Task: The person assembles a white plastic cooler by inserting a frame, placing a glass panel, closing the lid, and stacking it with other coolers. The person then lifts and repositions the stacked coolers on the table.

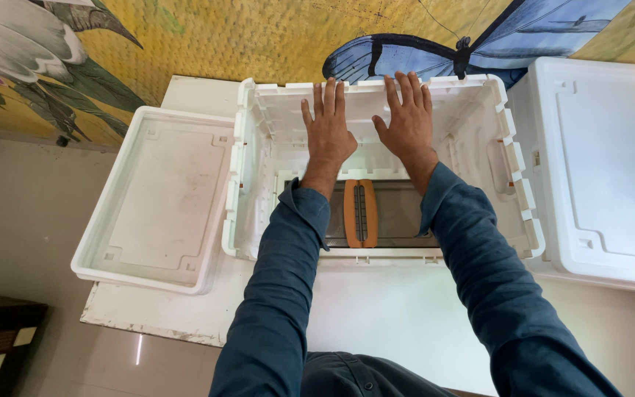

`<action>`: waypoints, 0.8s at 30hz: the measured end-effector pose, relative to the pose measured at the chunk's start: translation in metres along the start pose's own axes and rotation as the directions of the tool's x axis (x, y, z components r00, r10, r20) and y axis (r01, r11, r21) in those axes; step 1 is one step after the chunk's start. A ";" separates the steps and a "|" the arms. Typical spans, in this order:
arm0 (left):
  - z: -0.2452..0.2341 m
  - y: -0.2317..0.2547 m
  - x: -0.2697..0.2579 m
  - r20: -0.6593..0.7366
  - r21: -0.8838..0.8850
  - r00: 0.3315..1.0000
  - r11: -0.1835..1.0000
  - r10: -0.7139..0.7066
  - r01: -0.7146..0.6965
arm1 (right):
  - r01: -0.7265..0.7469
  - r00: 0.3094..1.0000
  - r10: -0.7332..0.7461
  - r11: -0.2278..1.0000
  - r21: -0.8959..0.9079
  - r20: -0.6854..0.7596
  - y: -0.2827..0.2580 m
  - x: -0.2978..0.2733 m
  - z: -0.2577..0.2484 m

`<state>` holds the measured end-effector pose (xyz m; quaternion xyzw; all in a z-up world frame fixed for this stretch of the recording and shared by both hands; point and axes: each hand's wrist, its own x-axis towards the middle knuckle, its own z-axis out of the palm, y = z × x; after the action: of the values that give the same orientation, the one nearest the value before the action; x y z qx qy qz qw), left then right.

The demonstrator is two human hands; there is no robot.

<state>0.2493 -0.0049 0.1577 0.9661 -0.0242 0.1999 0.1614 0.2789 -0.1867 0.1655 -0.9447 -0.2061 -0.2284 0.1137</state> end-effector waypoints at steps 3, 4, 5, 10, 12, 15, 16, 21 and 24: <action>-0.006 0.004 -0.008 0.048 0.014 0.999 1.000 -0.015 0.014 | 0.016 1.000 -0.016 1.000 -0.013 -0.019 0.000 -0.006 -0.002; -0.008 0.004 -0.011 0.048 0.038 0.999 0.999 -0.006 0.005 | 0.022 1.000 -0.022 1.000 0.001 -0.011 0.000 -0.008 -0.003; -0.010 0.006 -0.012 0.047 0.061 0.999 0.998 0.003 -0.006 | 0.028 1.000 -0.028 1.000 0.012 -0.005 0.002 -0.008 -0.005; -0.016 0.008 -0.008 0.126 0.076 0.991 0.997 -0.037 0.027 | 0.042 0.997 -0.043 0.999 0.012 0.068 0.011 -0.006 -0.013; -0.016 0.012 -0.003 0.191 0.093 0.979 0.994 -0.077 0.060 | 0.030 0.997 -0.033 0.999 0.037 0.069 0.018 -0.006 -0.016; -0.017 0.014 -0.002 0.170 0.085 0.981 0.993 -0.091 0.078 | -0.019 0.998 0.019 1.000 -0.001 0.061 0.029 -0.009 -0.016; -0.018 0.015 -0.001 0.171 0.082 0.980 0.993 -0.102 0.089 | -0.008 0.997 0.010 1.000 -0.028 0.070 0.033 -0.009 -0.015; -0.018 0.021 -0.005 0.183 0.114 0.972 0.985 -0.149 0.130 | -0.003 0.996 0.009 0.998 -0.069 0.084 0.043 -0.014 -0.002; -0.017 0.020 -0.003 0.181 0.136 0.974 0.985 -0.133 0.109 | -0.076 0.995 0.070 0.993 -0.092 -0.076 0.056 -0.025 0.001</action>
<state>0.2379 -0.0184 0.1774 0.9887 0.0322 0.0978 0.1092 0.2841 -0.2443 0.1458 -0.9470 -0.1561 -0.2677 0.0846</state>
